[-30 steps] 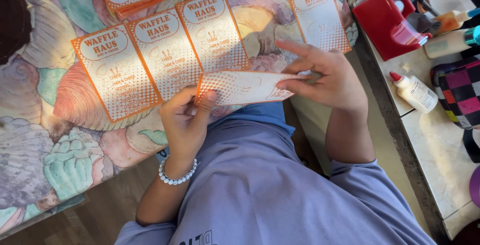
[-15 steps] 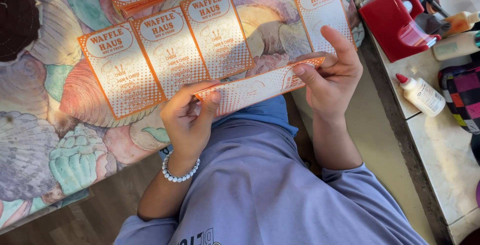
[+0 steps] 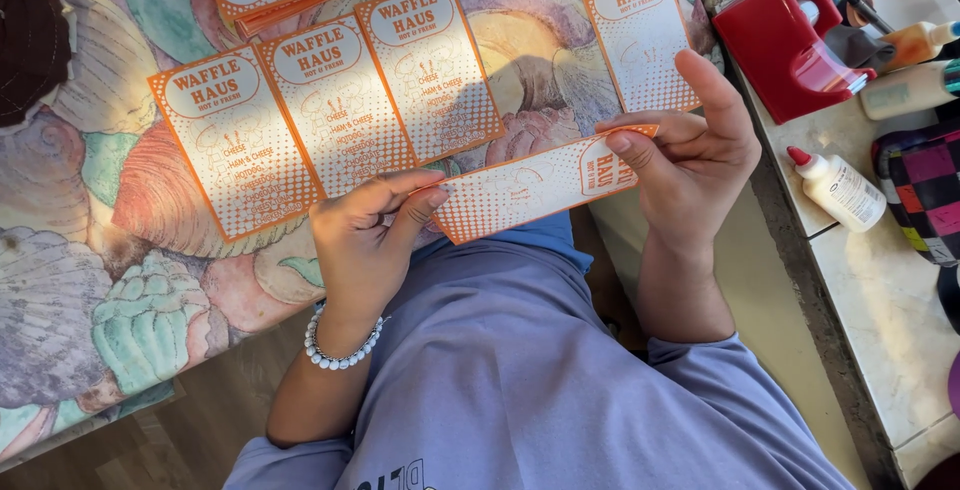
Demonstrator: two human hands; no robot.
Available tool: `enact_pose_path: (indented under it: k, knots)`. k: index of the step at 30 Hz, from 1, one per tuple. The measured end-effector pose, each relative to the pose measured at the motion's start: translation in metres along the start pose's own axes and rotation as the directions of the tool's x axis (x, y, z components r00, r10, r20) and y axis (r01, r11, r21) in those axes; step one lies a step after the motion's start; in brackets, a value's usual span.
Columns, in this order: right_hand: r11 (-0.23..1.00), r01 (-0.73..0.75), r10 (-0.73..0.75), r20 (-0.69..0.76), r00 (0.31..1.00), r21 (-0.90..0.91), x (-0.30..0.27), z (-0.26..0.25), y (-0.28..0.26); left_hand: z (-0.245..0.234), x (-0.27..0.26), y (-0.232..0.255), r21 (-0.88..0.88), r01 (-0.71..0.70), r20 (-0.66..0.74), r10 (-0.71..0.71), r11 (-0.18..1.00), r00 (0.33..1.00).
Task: The person applies glue to paper bags and folds them.
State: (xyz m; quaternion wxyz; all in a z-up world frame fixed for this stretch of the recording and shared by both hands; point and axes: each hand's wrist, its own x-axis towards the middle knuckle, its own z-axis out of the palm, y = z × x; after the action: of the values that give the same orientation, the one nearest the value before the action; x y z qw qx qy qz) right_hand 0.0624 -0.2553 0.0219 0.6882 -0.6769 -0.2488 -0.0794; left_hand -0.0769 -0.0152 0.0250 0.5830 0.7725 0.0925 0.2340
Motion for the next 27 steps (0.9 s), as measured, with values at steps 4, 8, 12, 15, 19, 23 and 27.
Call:
enact_pose_path:
  k: [4,8,12,15,19,23,27]
  knots:
    - [0.999,-0.011,0.013,0.047,0.999,-0.041,0.002,-0.003,-0.004,0.000,-0.001,-0.001,-0.012,-0.008,0.009,0.008,1.000,1.000]
    - [0.999,-0.037,0.038,0.041,0.998,-0.032,0.002,-0.003,-0.003,0.000,0.000,0.002,-0.032,0.015,0.014,-0.015,0.999,1.000]
    - [0.999,-0.049,0.049,0.048,0.998,-0.001,0.002,-0.006,0.000,-0.001,0.001,0.003,-0.016,0.022,0.031,-0.021,1.000,0.999]
    - [0.999,-0.048,0.048,0.053,0.997,0.011,0.003,-0.007,0.002,-0.002,0.002,0.003,-0.019,0.035,0.042,-0.034,0.999,0.999]
    - [0.994,-0.108,0.108,0.116,0.987,-0.009,0.010,-0.007,0.009,-0.001,0.010,-0.004,0.087,0.035,0.090,-0.043,0.996,0.995]
    - [0.983,-0.141,0.154,0.107,0.982,-0.118,0.012,-0.016,0.070,0.015,0.013,-0.017,0.293,-0.194,-0.011,0.206,0.936,0.978]
    - [0.898,-0.120,0.215,0.185,0.959,-0.424,0.004,-0.019,0.087,0.041,-0.004,-0.028,0.388,-0.407,0.269,0.321,0.827,0.908]
